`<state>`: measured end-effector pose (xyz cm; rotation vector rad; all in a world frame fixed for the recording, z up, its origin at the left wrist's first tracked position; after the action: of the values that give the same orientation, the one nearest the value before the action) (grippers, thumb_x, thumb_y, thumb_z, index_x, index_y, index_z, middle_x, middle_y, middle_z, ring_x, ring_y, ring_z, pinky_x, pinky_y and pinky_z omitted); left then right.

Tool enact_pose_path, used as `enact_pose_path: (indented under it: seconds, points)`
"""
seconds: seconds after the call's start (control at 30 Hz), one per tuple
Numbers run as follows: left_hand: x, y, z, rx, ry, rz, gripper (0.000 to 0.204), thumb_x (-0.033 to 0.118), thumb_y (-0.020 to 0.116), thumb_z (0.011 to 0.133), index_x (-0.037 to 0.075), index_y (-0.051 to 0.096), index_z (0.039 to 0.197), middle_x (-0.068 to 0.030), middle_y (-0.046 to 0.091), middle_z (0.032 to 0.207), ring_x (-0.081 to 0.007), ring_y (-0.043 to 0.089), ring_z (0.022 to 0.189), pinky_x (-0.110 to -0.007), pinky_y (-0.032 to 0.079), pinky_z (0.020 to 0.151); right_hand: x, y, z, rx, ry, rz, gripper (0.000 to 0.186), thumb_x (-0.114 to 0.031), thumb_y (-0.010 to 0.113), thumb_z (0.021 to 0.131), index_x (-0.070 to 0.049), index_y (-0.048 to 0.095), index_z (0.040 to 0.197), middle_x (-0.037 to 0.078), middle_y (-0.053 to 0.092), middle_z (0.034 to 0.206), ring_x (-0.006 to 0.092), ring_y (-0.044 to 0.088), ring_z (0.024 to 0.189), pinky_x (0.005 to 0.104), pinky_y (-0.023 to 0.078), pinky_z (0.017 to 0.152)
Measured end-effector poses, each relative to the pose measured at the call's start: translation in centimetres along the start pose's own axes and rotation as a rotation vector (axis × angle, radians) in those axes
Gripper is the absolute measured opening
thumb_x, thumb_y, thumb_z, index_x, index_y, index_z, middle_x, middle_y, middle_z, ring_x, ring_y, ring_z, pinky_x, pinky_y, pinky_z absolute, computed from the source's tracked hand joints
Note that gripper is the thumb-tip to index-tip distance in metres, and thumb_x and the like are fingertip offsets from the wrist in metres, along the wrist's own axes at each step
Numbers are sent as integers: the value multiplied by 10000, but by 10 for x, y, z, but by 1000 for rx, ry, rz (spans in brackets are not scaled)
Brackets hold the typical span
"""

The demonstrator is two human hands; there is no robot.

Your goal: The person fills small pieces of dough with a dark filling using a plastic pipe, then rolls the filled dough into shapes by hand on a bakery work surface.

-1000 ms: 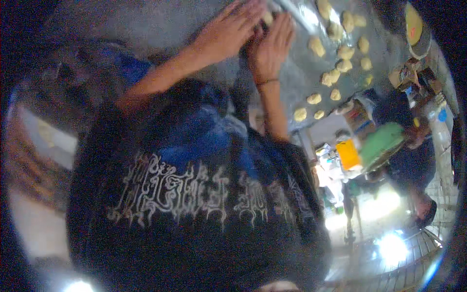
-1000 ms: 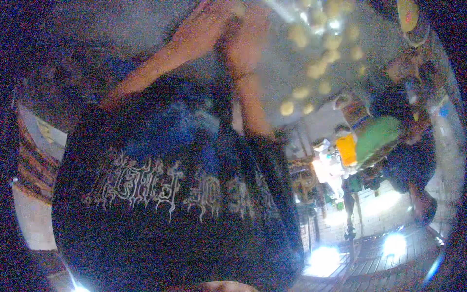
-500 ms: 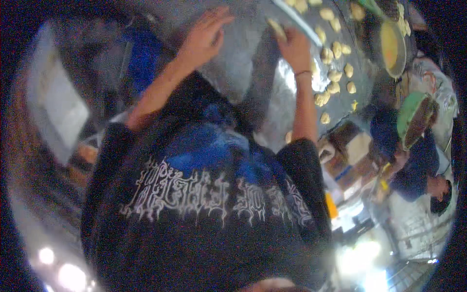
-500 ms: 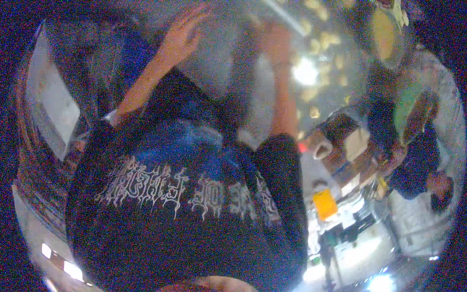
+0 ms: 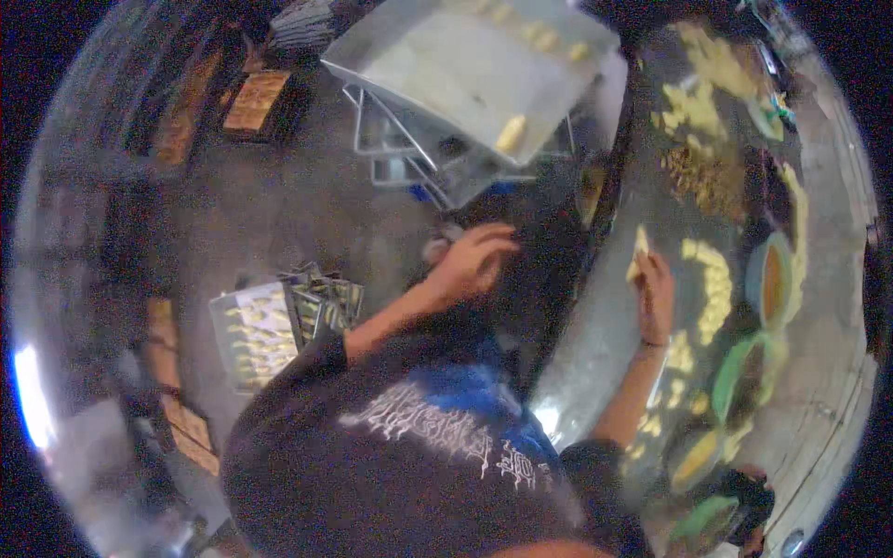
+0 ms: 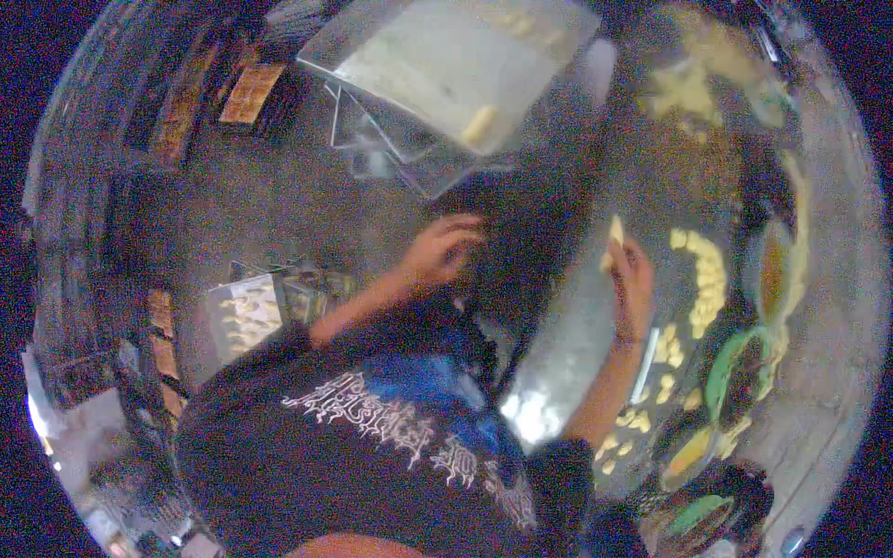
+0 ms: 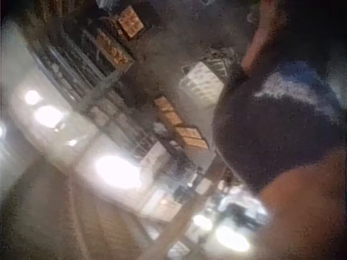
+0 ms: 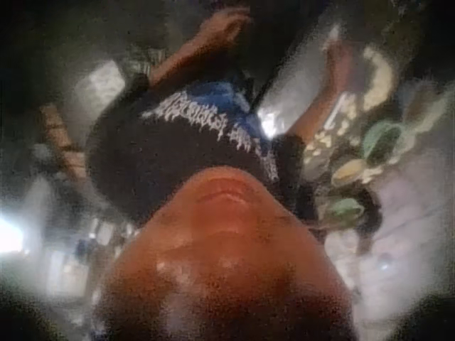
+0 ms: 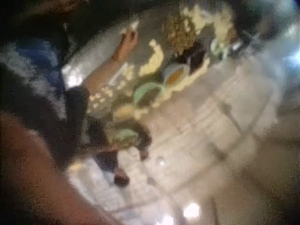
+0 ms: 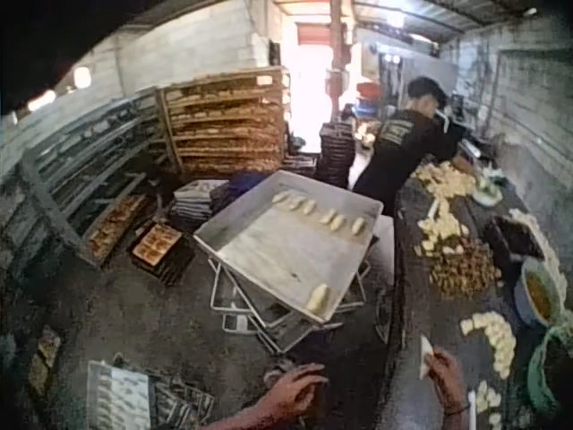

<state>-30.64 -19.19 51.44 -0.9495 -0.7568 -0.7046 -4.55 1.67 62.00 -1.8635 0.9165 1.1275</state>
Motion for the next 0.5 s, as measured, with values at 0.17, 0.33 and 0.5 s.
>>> enact_pose_path:
  seconds: [0.17, 0.33, 0.5]
  points:
    - [-9, -96, 17, 167, -152, 32, 354, -86, 606, 737, 92, 674, 1036, -122, 630, 1211, -310, 580, 1167, -396, 471, 992, -114, 129, 76, -209, -419, -260, 304, -232, 709, 893, -1, 648, 1080, -35, 599, 911, 77, 542, 811, 240, 456, 724]
    - [-55, -189, 65, 321, -89, 136, 357, -110, 594, 737, 90, 684, 1018, -85, 671, 1132, -292, 622, 1083, -378, 504, 934, -161, 235, 170, -538, -712, -591, 325, -209, 715, 858, -59, 666, 1142, 37, 671, 942, 122, 597, 855, 302, 481, 803]
    - [-84, -241, 125, 323, -20, 179, 290, -88, 608, 787, 89, 687, 1002, -83, 699, 1020, -276, 656, 988, -380, 516, 898, -173, 299, 204, -1030, -719, -1016, 262, -143, 656, 815, -127, 697, 1073, 81, 655, 1024, 245, 605, 1002, 377, 471, 917]
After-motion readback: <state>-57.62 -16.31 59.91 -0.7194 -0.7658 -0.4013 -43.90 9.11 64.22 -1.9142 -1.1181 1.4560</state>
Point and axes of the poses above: each hand's wrist, its own z-axis towards the middle knuckle, its own y-axis out of the palm, x = y × z, the point moved 1 cm from there along z, towards the middle knuckle
